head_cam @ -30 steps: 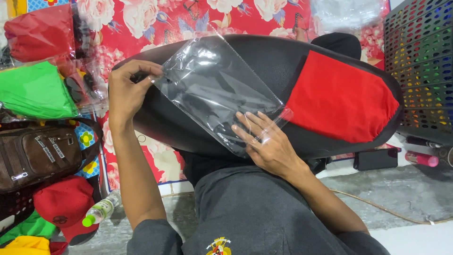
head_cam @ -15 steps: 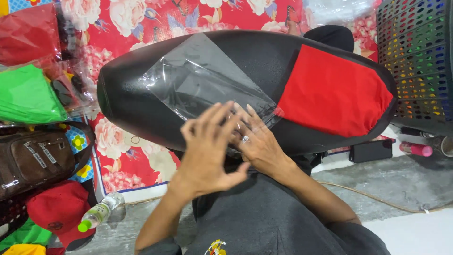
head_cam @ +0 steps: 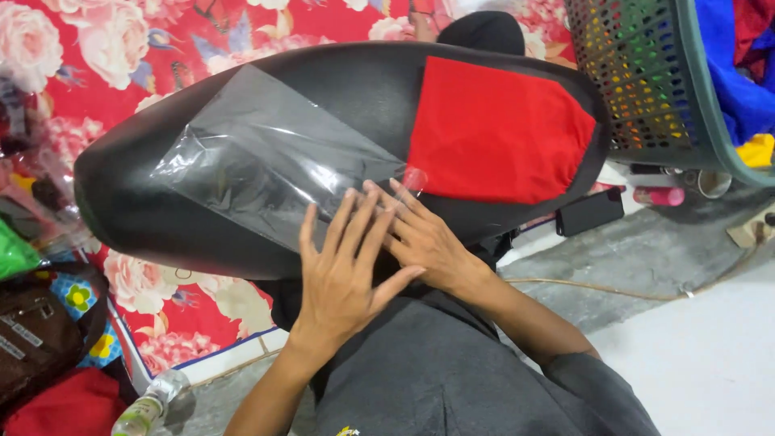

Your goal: Folding a red fabric cover, placing it into a plastic bag, and then fitting a blue elasticated cover onto a motorcycle seat.

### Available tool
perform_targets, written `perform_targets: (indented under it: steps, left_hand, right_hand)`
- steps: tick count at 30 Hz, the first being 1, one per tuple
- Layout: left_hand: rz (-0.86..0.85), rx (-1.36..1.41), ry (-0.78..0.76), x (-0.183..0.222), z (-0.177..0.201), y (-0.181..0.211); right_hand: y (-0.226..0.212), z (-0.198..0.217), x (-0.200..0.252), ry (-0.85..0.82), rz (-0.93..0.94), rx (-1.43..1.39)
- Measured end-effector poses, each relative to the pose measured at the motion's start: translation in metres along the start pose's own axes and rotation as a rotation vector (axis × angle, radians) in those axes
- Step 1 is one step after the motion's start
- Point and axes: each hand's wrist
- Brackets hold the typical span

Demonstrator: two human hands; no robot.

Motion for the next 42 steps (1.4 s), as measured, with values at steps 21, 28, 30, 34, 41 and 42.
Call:
perform_targets:
  steps: [21, 28, 30, 34, 41, 42]
  left_hand:
    - [0.098, -0.162, 0.042, -0.022, -0.013, 0.009]
    - [0.077, -0.096, 0.080, -0.005, -0.018, 0.004]
    - [0.103, -0.082, 0.094, -0.004, -0.019, 0.003]
    - [0.142, -0.068, 0.088, -0.002, -0.018, 0.003]
    - [0.167, -0.047, 0.083, -0.001, -0.017, 0.001]
    - [0.169, -0.043, 0.074, -0.001, -0.016, 0.001]
  right_hand:
    - [-0.002, 0.052, -0.002, 0.001, -0.135, -0.124]
    - [0.094, 0.168, 0.024, 0.287, -0.637, 0.099]
    - [0.138, 0.185, 0.045, -0.062, -1.119, -0.093]
    - [0.157, 0.191, 0.039, -0.222, -1.170, -0.337]
    - [0.164, 0.180, 0.022, -0.217, -1.264, -0.237]
    - [0.164, 0.179, 0.019, -0.212, -1.275, -0.263]
Point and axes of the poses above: each hand's wrist, its own x-axis away from the middle knuckle, its own z-axis out of the back of the hand, y = z × x, and after that the axes turned 13 degrees about -z, right-handed
